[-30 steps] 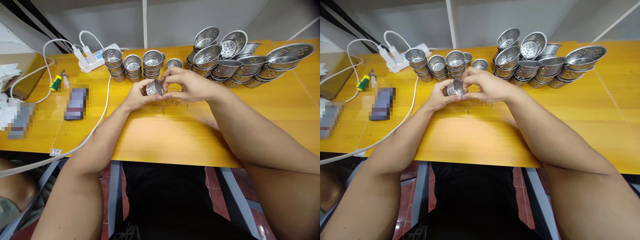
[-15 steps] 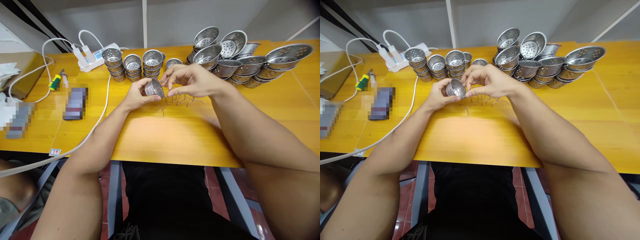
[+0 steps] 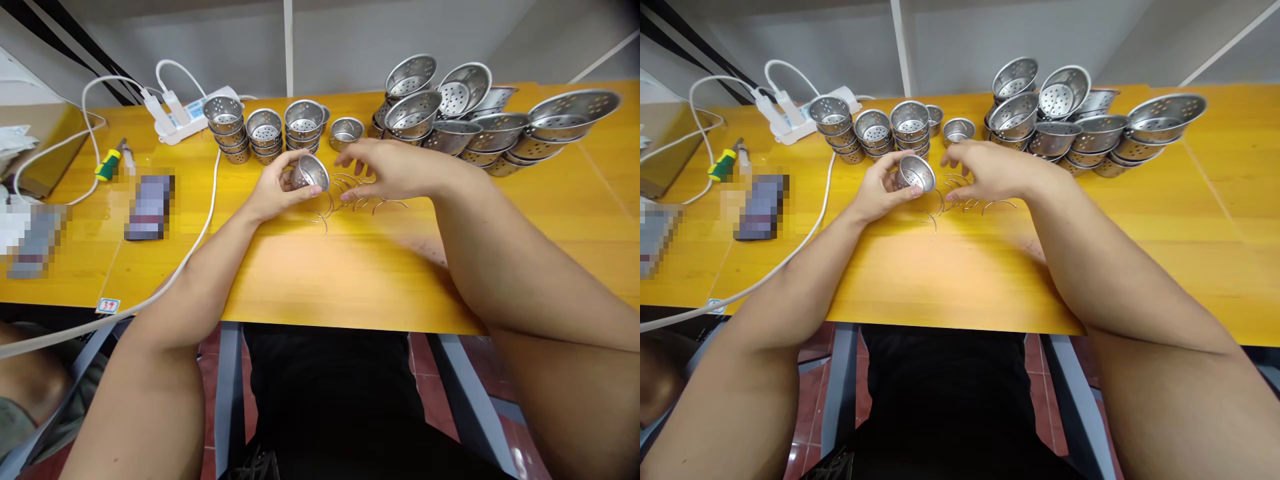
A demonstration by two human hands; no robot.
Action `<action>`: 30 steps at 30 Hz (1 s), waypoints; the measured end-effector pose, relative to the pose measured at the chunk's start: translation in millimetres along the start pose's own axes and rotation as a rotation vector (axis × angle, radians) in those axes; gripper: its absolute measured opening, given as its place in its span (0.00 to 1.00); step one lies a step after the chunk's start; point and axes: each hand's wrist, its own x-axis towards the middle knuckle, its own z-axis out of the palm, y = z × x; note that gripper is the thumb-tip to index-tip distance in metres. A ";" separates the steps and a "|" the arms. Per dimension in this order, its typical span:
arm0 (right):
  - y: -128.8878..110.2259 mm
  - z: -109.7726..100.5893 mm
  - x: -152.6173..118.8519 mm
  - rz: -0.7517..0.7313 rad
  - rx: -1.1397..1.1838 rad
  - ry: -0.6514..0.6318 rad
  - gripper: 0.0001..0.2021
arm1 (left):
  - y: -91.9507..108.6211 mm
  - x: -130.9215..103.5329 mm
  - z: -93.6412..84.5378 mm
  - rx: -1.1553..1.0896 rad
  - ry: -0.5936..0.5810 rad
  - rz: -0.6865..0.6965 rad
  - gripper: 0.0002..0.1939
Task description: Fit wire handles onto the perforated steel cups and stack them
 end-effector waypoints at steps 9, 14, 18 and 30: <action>-35.9 10.1 14.1 -0.252 0.119 0.184 0.41 | 28.8 -2.8 6.2 -0.186 -0.003 -0.088 0.58; -41.2 -35.5 54.1 -0.269 0.058 0.401 0.42 | 52.8 -6.2 8.8 -0.280 -0.004 -0.246 0.46; -68.8 -60.2 114.6 -0.188 -0.014 0.416 0.36 | 62.4 -8.5 13.0 -0.214 -0.055 -0.228 0.43; -103.1 -18.0 178.2 -0.020 -0.262 0.102 0.38 | 57.9 -9.9 16.7 -0.214 -0.049 -0.211 0.44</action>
